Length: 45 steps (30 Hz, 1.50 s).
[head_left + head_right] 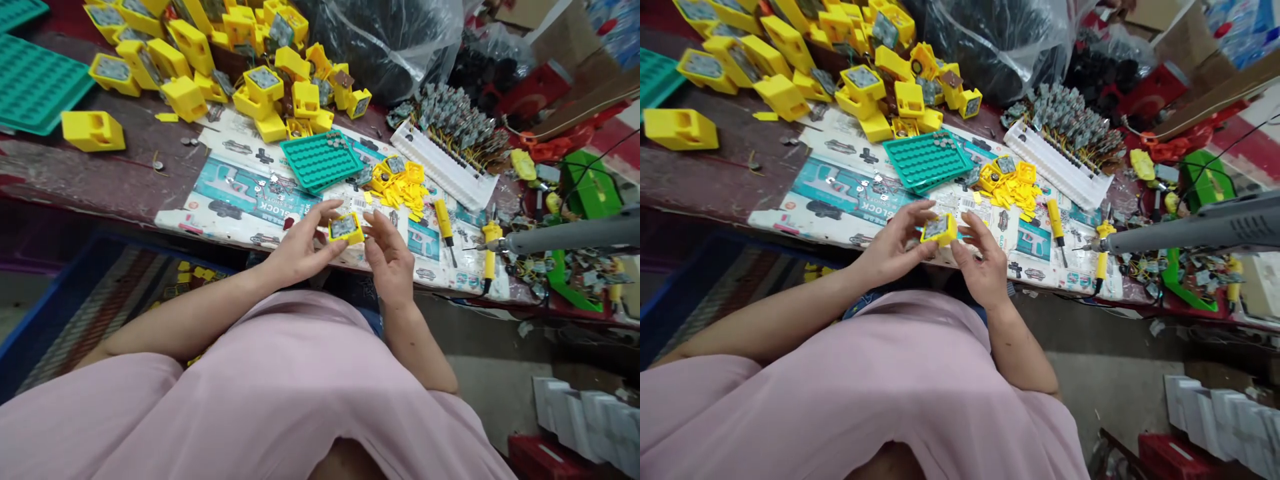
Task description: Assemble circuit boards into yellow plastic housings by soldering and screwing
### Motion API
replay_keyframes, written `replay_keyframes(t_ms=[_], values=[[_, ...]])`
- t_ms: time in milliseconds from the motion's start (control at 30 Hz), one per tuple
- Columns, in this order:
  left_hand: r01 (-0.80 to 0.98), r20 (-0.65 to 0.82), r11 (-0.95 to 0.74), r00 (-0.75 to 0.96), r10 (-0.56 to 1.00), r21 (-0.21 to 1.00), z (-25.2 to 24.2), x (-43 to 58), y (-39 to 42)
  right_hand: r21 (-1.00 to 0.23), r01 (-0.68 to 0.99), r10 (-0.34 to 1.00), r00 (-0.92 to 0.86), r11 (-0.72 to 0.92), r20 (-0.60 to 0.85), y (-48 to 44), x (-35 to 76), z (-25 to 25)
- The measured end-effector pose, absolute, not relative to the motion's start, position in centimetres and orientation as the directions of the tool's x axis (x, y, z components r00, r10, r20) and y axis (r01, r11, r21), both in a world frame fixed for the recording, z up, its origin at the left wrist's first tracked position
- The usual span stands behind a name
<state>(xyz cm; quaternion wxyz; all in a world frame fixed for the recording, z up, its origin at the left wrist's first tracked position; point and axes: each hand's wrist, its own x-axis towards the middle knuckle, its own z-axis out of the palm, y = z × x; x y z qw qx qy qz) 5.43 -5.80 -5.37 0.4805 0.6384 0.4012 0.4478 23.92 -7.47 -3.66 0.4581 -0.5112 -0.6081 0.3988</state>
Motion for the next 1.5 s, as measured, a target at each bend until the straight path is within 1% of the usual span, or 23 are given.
replay_keyframes(t_ms=[33, 67, 100, 167, 233, 433, 567, 733, 867, 933, 1000, 1067, 1100, 1167, 1233, 1267, 1300, 1333, 1367, 1400, 1433, 1467, 1500], values=[[0.219, 0.324, -0.381, 0.258, 0.91, 0.898, -5.5, 5.2, -5.9, -0.971, 0.209, 0.991, -0.089, 0.115, 0.098, -7.4, 23.7, -3.7], [0.328, 0.438, -0.507, 0.265, 0.859, 0.797, -5.5, 5.0, -5.9, -0.983, 0.167, 0.991, -0.126, 0.071, 0.05, -7.4, 23.6, -3.8], [0.403, 0.522, -0.592, 0.281, 0.806, 0.698, -5.6, 4.8, -6.0, -0.99, 0.134, 0.987, -0.159, 0.036, 0.015, -7.4, 23.4, -3.9], [0.476, 0.618, -0.683, 0.313, 0.721, 0.555, -5.7, 4.5, -6.0, -0.997, 0.083, 0.98, -0.2, 0.005, -0.012, -7.4, 23.0, -4.1], [0.498, 0.659, -0.714, 0.323, 0.679, 0.492, -5.8, 4.3, -6.0, -0.999, 0.05, 0.977, -0.212, 0.0, -0.011, -7.4, 22.8, -4.2], [0.481, 0.667, -0.726, 0.33, 0.669, 0.49, -6.2, 4.3, -6.0, -0.997, 0.044, 0.984, -0.165, -0.058, -0.064, -7.4, 22.7, -3.8], [0.511, 0.702, -0.758, 0.358, 0.616, 0.405, -6.4, 4.6, -6.1, -0.993, 0.067, 0.99, -0.095, -0.098, -0.104, -7.3, 22.5, -3.3], [0.489, 0.762, -0.783, 0.31, 0.569, 0.385, -6.5, 4.9, -6.0, -0.994, 0.088, 0.998, -0.033, -0.057, -0.06, -7.3, 22.0, -3.4], [0.53, 0.752, -0.765, 0.315, 0.579, 0.368, -6.3, 5.0, -6.2, -0.991, 0.086, 0.992, -0.057, -0.105, -0.11, -7.5, 22.2, -3.5], [0.542, 0.733, -0.755, 0.329, 0.596, 0.37, -6.3, 5.2, -6.4, -0.985, 0.127, 0.988, -0.08, -0.121, -0.131, -7.6, 22.6, -3.5], [0.543, 0.71, -0.756, 0.362, 0.604, 0.365, -6.5, 5.3, -6.5, -0.977, 0.195, 0.993, -0.054, -0.089, -0.102, -7.4, 23.0, -3.6], [0.541, 0.662, -0.749, 0.405, 0.631, 0.383, -6.7, 5.5, -6.5, -0.958, 0.28, 0.998, -0.021, -0.059, -0.067, -7.2, 23.4, -3.9], [0.525, 0.633, -0.744, 0.422, 0.649, 0.413, -6.7, 5.5, -6.6, -0.943, 0.328, 0.998, -0.009, -0.049, -0.055, -7.2, 23.6, -4.1], [0.442, 0.582, -0.721, 0.428, 0.692, 0.533, -6.7, 5.5, -6.7, -0.914, 0.406, 1.0, -0.013, -0.01, -0.016, -7.2, 23.9, -4.5], [0.275, 0.502, -0.616, 0.387, 0.774, 0.738, -6.3, 5.3, -6.7, -0.903, 0.426, 0.998, -0.052, 0.054, 0.035, -7.4, 24.1, -4.7], [0.145, 0.43, -0.501, 0.346, 0.833, 0.853, -6.1, 5.2, -6.6, -0.91, 0.405, 0.995, -0.072, 0.09, 0.066, -7.5, 24.1, -4.7], [-0.02, 0.322, -0.333, 0.311, 0.894, 0.943, -5.8, 5.1, -6.5, -0.916, 0.377, 0.99, -0.087, 0.137, 0.112, -7.7, 24.0, -4.7], [-0.206, 0.186, -0.127, 0.295, 0.937, 0.97, -5.4, 5.0, -6.3, -0.913, 0.357, 0.98, -0.092, 0.199, 0.178, -7.7, 23.9, -4.5], [-0.387, 0.041, 0.086, 0.309, 0.95, 0.918, -5.0, 4.8, -6.2, -0.89, 0.361, 0.961, -0.091, 0.277, 0.262, -7.8, 23.7, -4.3], [-0.536, -0.084, 0.275, 0.353, 0.932, 0.798, -4.6, 4.7, -6.0, -0.848, 0.39, 0.931, -0.093, 0.36, 0.352, -7.8, 23.4, -4.0], [-0.633, -0.174, 0.414, 0.406, 0.897, 0.654, -4.2, 4.6, -5.9, -0.792, 0.429, 0.896, -0.112, 0.434, 0.43, -7.7, 23.0, -3.7], [-0.688, -0.228, 0.503, 0.456, 0.86, 0.523, -3.8, 4.6, -5.9, -0.742, 0.468, 0.87, -0.148, 0.48, 0.47, -7.6, 22.6, -3.5], [-0.718, -0.253, 0.55, 0.489, 0.835, 0.427, -3.5, 4.5, -5.9, -0.722, 0.486, 0.866, -0.185, 0.492, 0.465, -7.5, 22.1, -3.3]])
